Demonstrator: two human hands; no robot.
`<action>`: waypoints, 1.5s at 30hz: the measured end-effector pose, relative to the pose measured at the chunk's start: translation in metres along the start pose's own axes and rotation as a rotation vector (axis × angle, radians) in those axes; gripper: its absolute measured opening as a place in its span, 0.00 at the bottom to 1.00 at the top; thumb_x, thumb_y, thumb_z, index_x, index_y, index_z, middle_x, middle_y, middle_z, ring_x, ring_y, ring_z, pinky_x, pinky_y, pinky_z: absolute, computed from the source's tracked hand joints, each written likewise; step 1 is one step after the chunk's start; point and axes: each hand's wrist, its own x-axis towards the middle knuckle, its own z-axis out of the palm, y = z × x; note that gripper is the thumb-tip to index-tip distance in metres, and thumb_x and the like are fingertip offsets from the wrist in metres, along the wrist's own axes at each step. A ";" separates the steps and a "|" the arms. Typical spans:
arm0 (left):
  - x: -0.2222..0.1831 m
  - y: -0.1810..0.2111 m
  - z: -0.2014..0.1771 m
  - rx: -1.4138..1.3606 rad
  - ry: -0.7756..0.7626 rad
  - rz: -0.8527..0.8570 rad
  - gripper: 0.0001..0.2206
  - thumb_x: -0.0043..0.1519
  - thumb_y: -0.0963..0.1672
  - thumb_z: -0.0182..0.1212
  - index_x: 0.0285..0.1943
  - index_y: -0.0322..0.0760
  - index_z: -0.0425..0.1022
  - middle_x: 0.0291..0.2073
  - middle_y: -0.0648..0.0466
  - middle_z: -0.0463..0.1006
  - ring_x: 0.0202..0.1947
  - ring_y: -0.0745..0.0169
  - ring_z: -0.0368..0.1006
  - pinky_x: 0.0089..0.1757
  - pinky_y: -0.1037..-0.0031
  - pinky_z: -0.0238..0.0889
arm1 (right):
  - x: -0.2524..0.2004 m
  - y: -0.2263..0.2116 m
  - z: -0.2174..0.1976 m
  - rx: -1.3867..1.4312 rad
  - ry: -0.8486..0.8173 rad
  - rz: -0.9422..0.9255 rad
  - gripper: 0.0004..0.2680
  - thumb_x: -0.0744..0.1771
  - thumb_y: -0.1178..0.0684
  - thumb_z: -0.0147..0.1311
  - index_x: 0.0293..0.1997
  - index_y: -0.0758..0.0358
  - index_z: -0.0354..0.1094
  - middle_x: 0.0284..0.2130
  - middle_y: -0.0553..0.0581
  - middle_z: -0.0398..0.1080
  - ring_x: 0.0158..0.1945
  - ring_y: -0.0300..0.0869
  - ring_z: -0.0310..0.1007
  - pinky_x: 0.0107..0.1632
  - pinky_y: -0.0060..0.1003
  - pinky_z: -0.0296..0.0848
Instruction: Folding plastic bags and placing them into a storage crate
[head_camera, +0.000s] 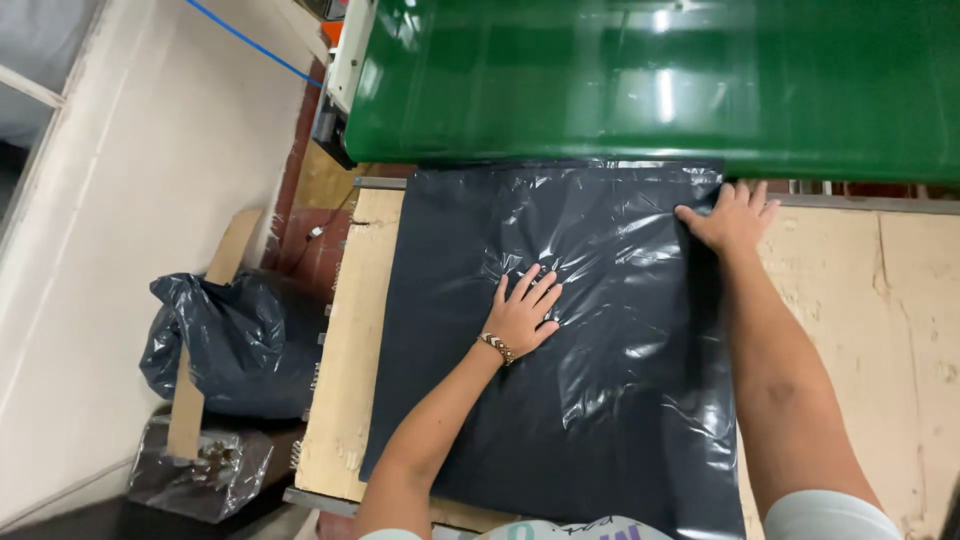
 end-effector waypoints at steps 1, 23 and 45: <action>0.002 -0.004 0.002 -0.001 0.000 -0.008 0.30 0.66 0.58 0.43 0.77 0.52 0.56 0.78 0.58 0.51 0.80 0.52 0.39 0.65 0.33 0.42 | 0.027 0.022 0.028 -0.002 -0.003 -0.007 0.36 0.64 0.23 0.52 0.71 0.65 0.61 0.74 0.66 0.53 0.78 0.63 0.38 0.73 0.66 0.38; -0.080 -0.245 0.027 0.677 -0.178 -0.366 0.27 0.70 0.55 0.41 0.79 0.51 0.52 0.75 0.57 0.54 0.76 0.54 0.44 0.65 0.53 0.46 | -0.183 0.056 -0.034 0.566 0.159 -0.654 0.08 0.66 0.48 0.56 0.46 0.54 0.76 0.56 0.58 0.75 0.72 0.59 0.67 0.71 0.54 0.60; -0.030 -0.169 -0.019 0.237 -0.073 -0.395 0.27 0.67 0.54 0.52 0.76 0.53 0.60 0.69 0.57 0.65 0.72 0.52 0.55 0.63 0.38 0.50 | -0.135 0.010 0.010 -0.079 0.269 -0.677 0.22 0.69 0.47 0.54 0.71 0.67 0.64 0.63 0.67 0.70 0.68 0.58 0.66 0.70 0.55 0.60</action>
